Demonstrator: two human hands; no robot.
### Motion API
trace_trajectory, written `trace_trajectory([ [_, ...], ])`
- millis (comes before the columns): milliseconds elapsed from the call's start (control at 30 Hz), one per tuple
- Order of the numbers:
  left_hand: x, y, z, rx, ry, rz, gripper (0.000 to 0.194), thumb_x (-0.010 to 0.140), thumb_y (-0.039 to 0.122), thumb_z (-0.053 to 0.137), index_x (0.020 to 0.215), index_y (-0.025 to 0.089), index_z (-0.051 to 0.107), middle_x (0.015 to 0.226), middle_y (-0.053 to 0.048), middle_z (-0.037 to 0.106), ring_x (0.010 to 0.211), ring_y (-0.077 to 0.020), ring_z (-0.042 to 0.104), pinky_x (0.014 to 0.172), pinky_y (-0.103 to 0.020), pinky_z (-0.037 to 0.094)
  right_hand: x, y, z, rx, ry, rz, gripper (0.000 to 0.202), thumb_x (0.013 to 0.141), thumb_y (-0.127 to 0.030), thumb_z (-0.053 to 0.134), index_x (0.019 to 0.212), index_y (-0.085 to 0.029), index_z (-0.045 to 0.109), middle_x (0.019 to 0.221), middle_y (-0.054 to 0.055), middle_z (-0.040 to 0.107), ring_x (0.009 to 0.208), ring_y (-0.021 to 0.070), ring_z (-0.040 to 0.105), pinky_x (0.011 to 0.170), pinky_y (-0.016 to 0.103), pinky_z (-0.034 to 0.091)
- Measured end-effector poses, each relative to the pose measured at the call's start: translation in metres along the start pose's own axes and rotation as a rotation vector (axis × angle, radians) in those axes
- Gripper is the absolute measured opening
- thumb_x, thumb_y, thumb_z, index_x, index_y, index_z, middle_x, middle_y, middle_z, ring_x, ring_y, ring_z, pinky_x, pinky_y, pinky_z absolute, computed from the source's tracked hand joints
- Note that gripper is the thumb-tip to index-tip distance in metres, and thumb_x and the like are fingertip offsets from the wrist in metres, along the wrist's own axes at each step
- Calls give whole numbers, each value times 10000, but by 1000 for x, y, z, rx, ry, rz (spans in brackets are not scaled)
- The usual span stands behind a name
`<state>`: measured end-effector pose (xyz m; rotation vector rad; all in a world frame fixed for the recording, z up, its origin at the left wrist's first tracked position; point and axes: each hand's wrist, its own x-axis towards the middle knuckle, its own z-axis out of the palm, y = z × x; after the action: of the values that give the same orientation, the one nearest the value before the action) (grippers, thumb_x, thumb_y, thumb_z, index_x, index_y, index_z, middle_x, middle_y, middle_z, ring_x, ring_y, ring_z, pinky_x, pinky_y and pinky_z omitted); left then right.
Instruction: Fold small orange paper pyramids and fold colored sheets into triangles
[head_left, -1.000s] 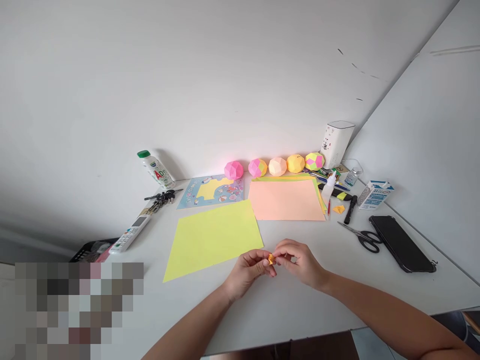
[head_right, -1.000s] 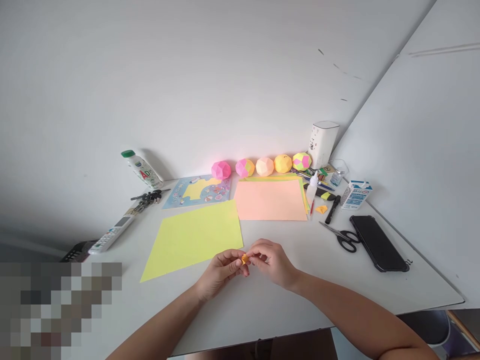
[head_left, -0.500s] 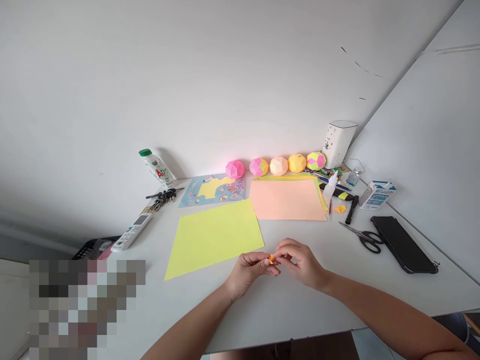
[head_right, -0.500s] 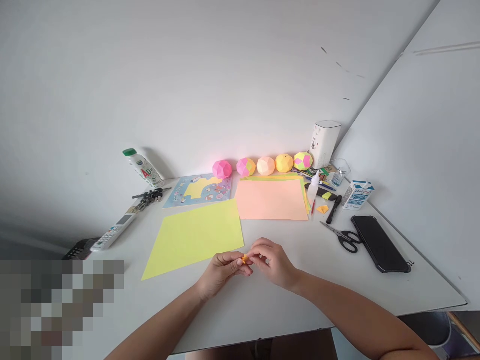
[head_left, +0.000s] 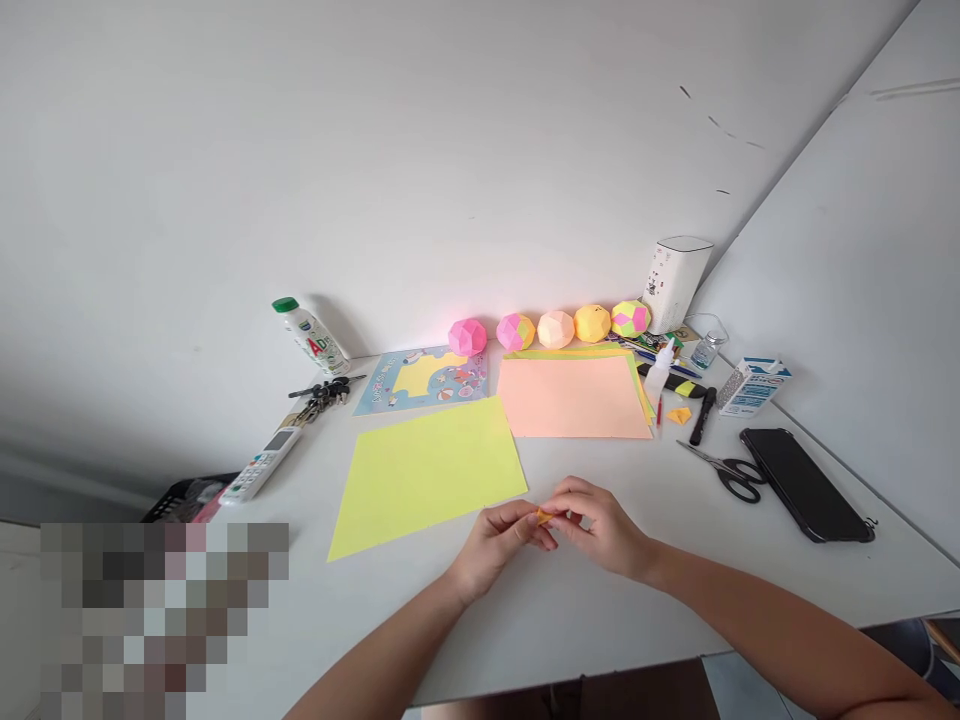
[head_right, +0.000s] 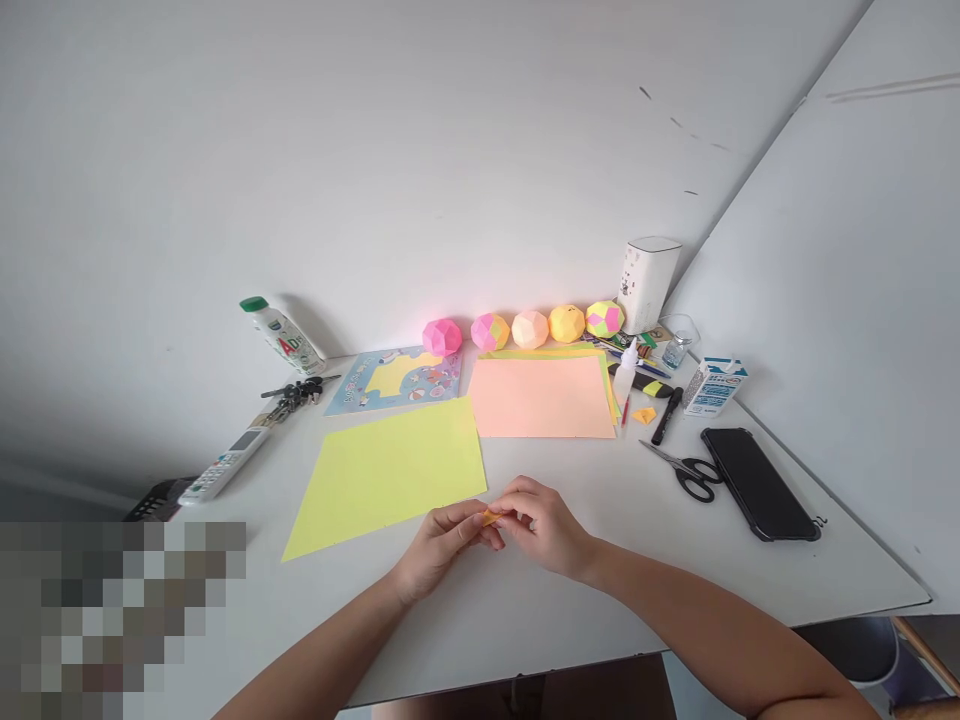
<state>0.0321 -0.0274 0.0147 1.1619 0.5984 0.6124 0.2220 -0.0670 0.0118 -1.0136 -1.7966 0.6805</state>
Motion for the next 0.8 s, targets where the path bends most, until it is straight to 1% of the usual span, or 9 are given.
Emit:
trace_trajectory([
  [67, 0, 1, 0, -1, -5, -3, 378, 835, 503, 646, 888, 139, 732, 800, -83, 697, 767, -204, 652, 801, -358, 510, 0, -1, 0, -6, -4, -13, 178, 951, -269, 498, 940, -205, 663, 829, 51, 603, 688, 127, 589, 520, 237, 508],
  [133, 0, 2, 1, -9, -14, -4, 393, 834, 515, 636, 888, 138, 732, 822, -91, 697, 775, -212, 651, 809, -369, 508, 0, 0, 0, -6, 0, -26, 170, 950, -258, 497, 942, -207, 659, 826, 49, 600, 681, 127, 583, 521, 239, 503],
  [233, -1, 3, 0, -22, -17, 6, 375, 820, 495, 657, 902, 138, 734, 894, -103, 696, 782, -210, 645, 821, -376, 504, 0, 1, 1, 3, 5, -29, 173, 948, -249, 496, 1037, -211, 639, 871, 57, 603, 727, 138, 603, 560, 252, 530],
  [300, -1, 2, 0, -30, -10, 15, 340, 810, 464, 678, 911, 145, 737, 952, -103, 691, 797, -205, 642, 838, -377, 501, 0, 2, 1, 2, -4, -20, 180, 947, -248, 499, 1064, -215, 631, 889, 58, 598, 734, 137, 610, 571, 256, 539],
  [433, -1, 1, 0, -50, 6, 20, 304, 801, 433, 696, 919, 158, 743, 1010, -100, 688, 850, -216, 642, 876, -388, 494, 1, 2, 0, -12, 3, -62, 160, 946, -230, 504, 1005, -231, 653, 857, 38, 559, 694, 122, 585, 548, 244, 525],
  [500, -1, 1, -1, -66, 20, 15, 313, 799, 436, 697, 932, 157, 743, 992, -98, 694, 852, -217, 641, 882, -394, 493, 2, 1, -2, -27, 18, -101, 173, 954, -230, 492, 996, -247, 660, 849, 31, 545, 690, 121, 574, 549, 247, 526],
  [600, -1, 1, -1, -98, 50, 2, 331, 798, 447, 698, 950, 156, 738, 931, -88, 707, 824, -204, 642, 887, -403, 490, 3, 0, -3, -9, 2, -122, 189, 964, -238, 480, 985, -256, 667, 848, 23, 527, 697, 117, 579, 589, 262, 541],
  [700, 0, 0, -2, -127, 73, -2, 346, 781, 461, 713, 950, 159, 735, 872, -76, 717, 808, -199, 647, 893, -406, 484, 4, -2, -3, 75, -40, -77, 174, 964, -257, 490, 977, -242, 663, 869, 20, 522, 710, 111, 610, 603, 258, 545],
  [800, 1, -1, -1, -143, 88, -1, 353, 776, 471, 717, 943, 160, 734, 846, -70, 721, 800, -194, 647, 883, -395, 485, 4, -3, -3, 111, -73, -7, 162, 957, -278, 503, 952, -226, 656, 881, 21, 520, 712, 109, 630, 573, 237, 529],
])
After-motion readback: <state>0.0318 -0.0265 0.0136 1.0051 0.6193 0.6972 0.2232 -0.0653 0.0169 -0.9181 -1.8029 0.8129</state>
